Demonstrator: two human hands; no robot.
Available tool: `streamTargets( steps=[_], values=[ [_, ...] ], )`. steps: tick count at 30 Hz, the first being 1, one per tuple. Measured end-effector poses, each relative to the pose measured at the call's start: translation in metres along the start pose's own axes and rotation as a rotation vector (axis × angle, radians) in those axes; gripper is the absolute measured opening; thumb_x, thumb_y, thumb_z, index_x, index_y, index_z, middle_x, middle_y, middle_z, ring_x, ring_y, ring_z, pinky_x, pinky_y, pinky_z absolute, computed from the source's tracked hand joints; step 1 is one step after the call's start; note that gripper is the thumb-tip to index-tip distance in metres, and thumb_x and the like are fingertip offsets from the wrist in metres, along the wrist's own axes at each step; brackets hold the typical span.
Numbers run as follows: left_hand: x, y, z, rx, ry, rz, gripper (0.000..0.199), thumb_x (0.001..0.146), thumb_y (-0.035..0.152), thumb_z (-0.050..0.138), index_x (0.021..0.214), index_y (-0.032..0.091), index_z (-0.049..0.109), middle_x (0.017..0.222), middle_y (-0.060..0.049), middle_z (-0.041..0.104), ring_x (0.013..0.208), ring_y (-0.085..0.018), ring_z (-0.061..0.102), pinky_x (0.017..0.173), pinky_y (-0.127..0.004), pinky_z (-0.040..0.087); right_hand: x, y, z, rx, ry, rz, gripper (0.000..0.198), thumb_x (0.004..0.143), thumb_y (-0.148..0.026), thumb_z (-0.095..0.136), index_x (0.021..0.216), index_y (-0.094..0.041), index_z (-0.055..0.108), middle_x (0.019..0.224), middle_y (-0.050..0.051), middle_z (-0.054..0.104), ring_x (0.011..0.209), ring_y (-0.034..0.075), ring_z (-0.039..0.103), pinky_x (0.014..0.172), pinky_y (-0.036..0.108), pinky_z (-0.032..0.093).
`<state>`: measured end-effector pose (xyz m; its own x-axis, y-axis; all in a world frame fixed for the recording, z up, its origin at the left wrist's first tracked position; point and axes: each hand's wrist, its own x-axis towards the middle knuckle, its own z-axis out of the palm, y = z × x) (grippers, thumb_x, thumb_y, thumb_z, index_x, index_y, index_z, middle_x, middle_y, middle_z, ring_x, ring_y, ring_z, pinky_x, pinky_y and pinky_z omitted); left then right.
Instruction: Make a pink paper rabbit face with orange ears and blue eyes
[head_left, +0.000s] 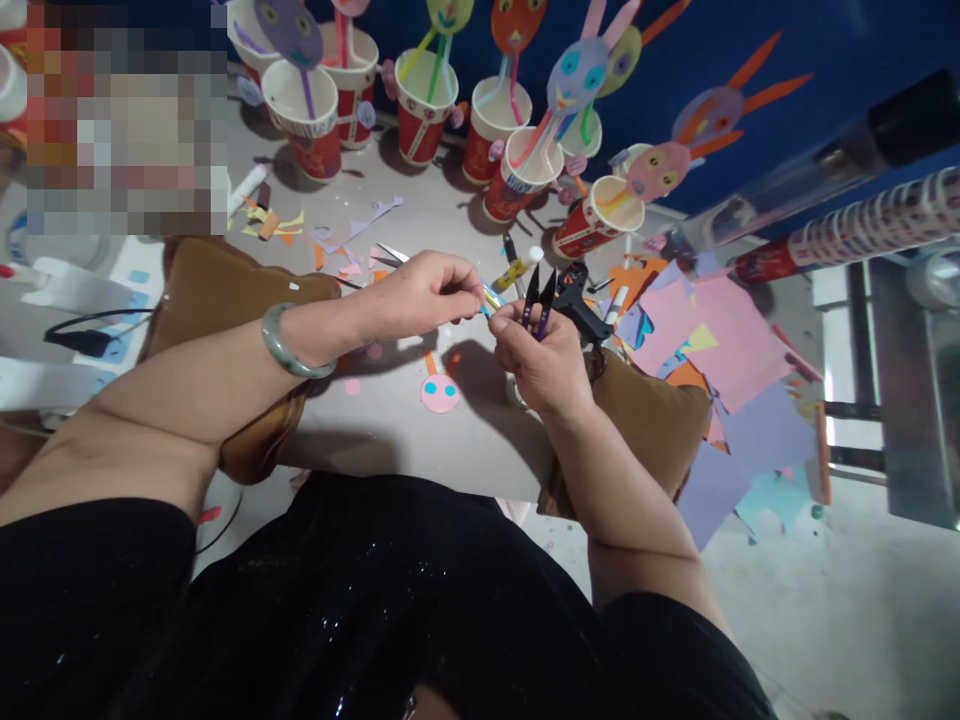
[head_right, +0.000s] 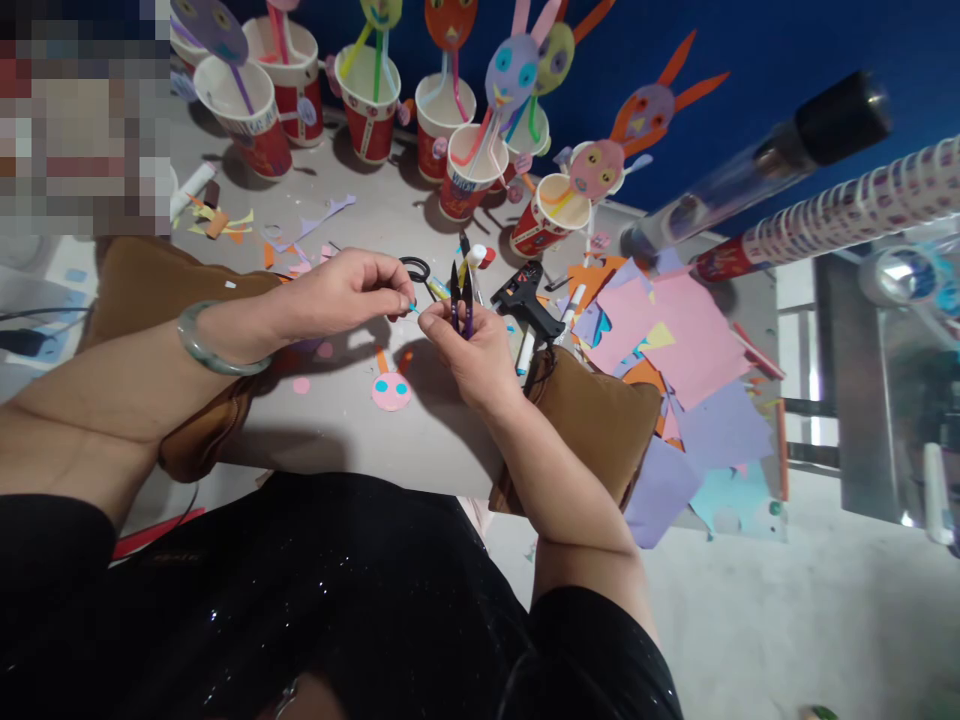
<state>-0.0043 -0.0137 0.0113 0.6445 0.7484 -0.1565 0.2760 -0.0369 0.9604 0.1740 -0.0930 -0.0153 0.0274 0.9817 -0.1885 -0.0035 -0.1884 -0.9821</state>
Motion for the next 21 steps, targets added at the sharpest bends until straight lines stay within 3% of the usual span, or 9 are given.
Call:
streamTargets(
  steps=[12,18,21],
  values=[
    [-0.0005,0.0021,-0.0009,-0.083,0.015,-0.012,0.009,0.08,0.007,0.065,0.081,0.016,0.064,0.074,0.001,0.062,0.072,-0.009,0.057,0.073,-0.024,0.047,-0.0004,0.0007,-0.0033,-0.001,0.023,-0.015,0.036,0.077,-0.049,0.081,0.071,-0.022,0.058,0.051,-0.009,0.036,0.046,0.006,0.028,0.046,0.026,0.019],
    [0.0014,0.0002,-0.0016,-0.09,-0.048,-0.038,0.012,0.09,0.019,0.062,0.08,0.015,0.068,0.075,-0.001,0.066,0.073,-0.011,0.061,0.073,-0.026,0.048,-0.0009,0.0013,-0.0045,0.001,-0.001,-0.012,0.033,0.078,-0.045,0.08,0.07,-0.022,0.058,0.051,-0.009,0.034,0.046,0.006,0.028,0.046,0.026,0.019],
    [0.0015,-0.0017,-0.0021,-0.06,-0.083,0.003,0.014,0.085,0.025,0.07,0.076,0.014,0.067,0.072,0.0,0.065,0.07,-0.01,0.058,0.071,-0.026,0.047,-0.0015,0.0024,-0.005,-0.004,-0.011,-0.004,0.031,0.078,-0.044,0.079,0.071,-0.022,0.059,0.052,-0.008,0.036,0.047,0.007,0.029,0.047,0.026,0.021]
  ],
)
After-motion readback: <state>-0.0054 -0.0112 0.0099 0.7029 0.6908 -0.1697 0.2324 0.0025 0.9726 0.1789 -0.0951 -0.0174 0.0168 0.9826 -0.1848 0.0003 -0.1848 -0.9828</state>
